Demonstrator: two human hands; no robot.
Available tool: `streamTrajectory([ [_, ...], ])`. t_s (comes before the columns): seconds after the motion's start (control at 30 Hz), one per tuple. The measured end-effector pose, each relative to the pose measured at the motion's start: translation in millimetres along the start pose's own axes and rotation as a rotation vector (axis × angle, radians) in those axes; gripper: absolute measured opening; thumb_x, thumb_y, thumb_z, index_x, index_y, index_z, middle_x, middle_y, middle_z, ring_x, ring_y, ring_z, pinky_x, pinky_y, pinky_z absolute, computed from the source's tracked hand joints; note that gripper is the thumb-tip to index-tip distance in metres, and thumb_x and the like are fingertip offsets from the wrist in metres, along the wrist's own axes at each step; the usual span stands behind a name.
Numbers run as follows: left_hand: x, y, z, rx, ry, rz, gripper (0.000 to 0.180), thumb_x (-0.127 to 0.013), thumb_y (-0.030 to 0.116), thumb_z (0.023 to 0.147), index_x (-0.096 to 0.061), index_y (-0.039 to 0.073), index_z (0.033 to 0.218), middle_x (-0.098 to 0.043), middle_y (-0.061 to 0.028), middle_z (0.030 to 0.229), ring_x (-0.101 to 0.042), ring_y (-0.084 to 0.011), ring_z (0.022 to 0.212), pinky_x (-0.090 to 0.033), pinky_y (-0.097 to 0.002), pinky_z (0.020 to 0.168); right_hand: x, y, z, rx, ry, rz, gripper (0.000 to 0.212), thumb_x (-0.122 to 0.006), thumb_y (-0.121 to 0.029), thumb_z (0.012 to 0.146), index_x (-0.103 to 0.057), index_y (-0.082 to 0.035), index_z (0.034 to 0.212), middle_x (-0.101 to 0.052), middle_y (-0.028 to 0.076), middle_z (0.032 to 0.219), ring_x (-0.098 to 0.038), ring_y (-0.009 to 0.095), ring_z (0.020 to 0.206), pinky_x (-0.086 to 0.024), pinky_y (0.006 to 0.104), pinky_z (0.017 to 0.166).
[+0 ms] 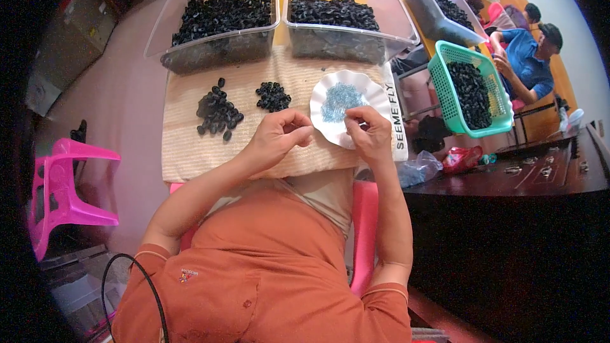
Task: The person assembles small black rubber rings with tiny white components by hand.
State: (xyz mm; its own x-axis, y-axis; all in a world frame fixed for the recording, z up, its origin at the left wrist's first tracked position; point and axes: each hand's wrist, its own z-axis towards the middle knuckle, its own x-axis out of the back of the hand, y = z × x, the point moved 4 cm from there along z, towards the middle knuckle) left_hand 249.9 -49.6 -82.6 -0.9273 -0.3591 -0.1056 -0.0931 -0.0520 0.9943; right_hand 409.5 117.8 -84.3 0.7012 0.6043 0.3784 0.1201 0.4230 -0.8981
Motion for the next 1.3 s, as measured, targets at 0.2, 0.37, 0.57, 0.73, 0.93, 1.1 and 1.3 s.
streamTrajectory([
  [0.2,-18,6,31,-0.044,-0.036,0.063,0.020,-0.071,0.011,0.095,-0.070,-0.004,0.108,-0.071,-0.0043,0.084,-0.066,-0.0100,0.071,-0.054,-0.0265,0.066,-5,-6,-1,-0.026,0.010,0.216,0.012,-0.071,-0.001,0.091,-0.071,0.003,0.102,-0.071,0.006,0.094,-0.068,0.011,0.076,-0.059,0.0249,0.066],
  [0.37,-25,16,43,-0.066,-0.058,0.191,0.024,-0.070,0.013,0.096,-0.071,-0.005,0.114,-0.071,-0.0048,0.082,-0.066,-0.0097,0.071,-0.053,-0.0269,0.065,-7,-17,1,0.011,-0.034,0.280,0.011,-0.071,0.000,0.092,-0.072,0.003,0.102,-0.071,0.006,0.095,-0.069,0.011,0.078,-0.061,0.0249,0.069],
  [0.57,-30,26,49,-0.096,-0.078,0.332,0.021,-0.068,0.015,0.097,-0.074,-0.004,0.104,-0.071,-0.0070,0.078,-0.065,-0.0096,0.069,-0.053,-0.0280,0.063,-7,-13,1,-0.032,-0.044,0.324,0.010,-0.070,0.000,0.093,-0.071,0.003,0.102,-0.072,0.005,0.091,-0.069,0.010,0.079,-0.061,0.0251,0.069],
  [0.73,-31,20,51,-0.232,-0.002,0.414,0.022,-0.068,0.017,0.096,-0.074,-0.004,0.101,-0.070,-0.0082,0.076,-0.066,-0.0114,0.068,-0.053,-0.0297,0.063,-11,-9,-1,-0.058,-0.007,0.352,0.010,-0.071,0.000,0.093,-0.071,0.003,0.102,-0.072,0.004,0.090,-0.068,0.008,0.078,-0.058,0.0229,0.068],
  [0.93,-38,19,52,-0.251,0.048,0.468,0.021,-0.067,0.017,0.097,-0.072,-0.004,0.098,-0.070,-0.0092,0.076,-0.066,-0.0123,0.068,-0.053,-0.0305,0.063,-11,-2,-3,-0.013,0.110,0.262,0.009,-0.071,0.000,0.091,-0.070,0.002,0.101,-0.071,0.002,0.089,-0.066,0.005,0.077,-0.051,0.0197,0.065],
  [1.1,-42,16,54,-0.221,0.062,0.410,0.020,-0.066,0.016,0.098,-0.071,-0.003,0.099,-0.070,-0.0075,0.077,-0.065,-0.0113,0.068,-0.053,-0.0295,0.062,-8,-3,-3,-0.001,0.140,0.276,0.012,-0.072,0.001,0.090,-0.068,0.002,0.101,-0.070,0.002,0.089,-0.066,0.006,0.077,-0.052,0.0204,0.067],
  [1.3,-47,11,53,-0.114,0.020,0.308,0.019,-0.065,0.016,0.099,-0.070,-0.002,0.099,-0.071,-0.0054,0.080,-0.064,-0.0097,0.069,-0.054,-0.0271,0.062,-6,5,-1,-0.046,0.107,0.439,0.015,-0.073,0.003,0.088,-0.066,0.002,0.101,-0.070,0.004,0.091,-0.068,0.009,0.080,-0.056,0.0223,0.072],
])
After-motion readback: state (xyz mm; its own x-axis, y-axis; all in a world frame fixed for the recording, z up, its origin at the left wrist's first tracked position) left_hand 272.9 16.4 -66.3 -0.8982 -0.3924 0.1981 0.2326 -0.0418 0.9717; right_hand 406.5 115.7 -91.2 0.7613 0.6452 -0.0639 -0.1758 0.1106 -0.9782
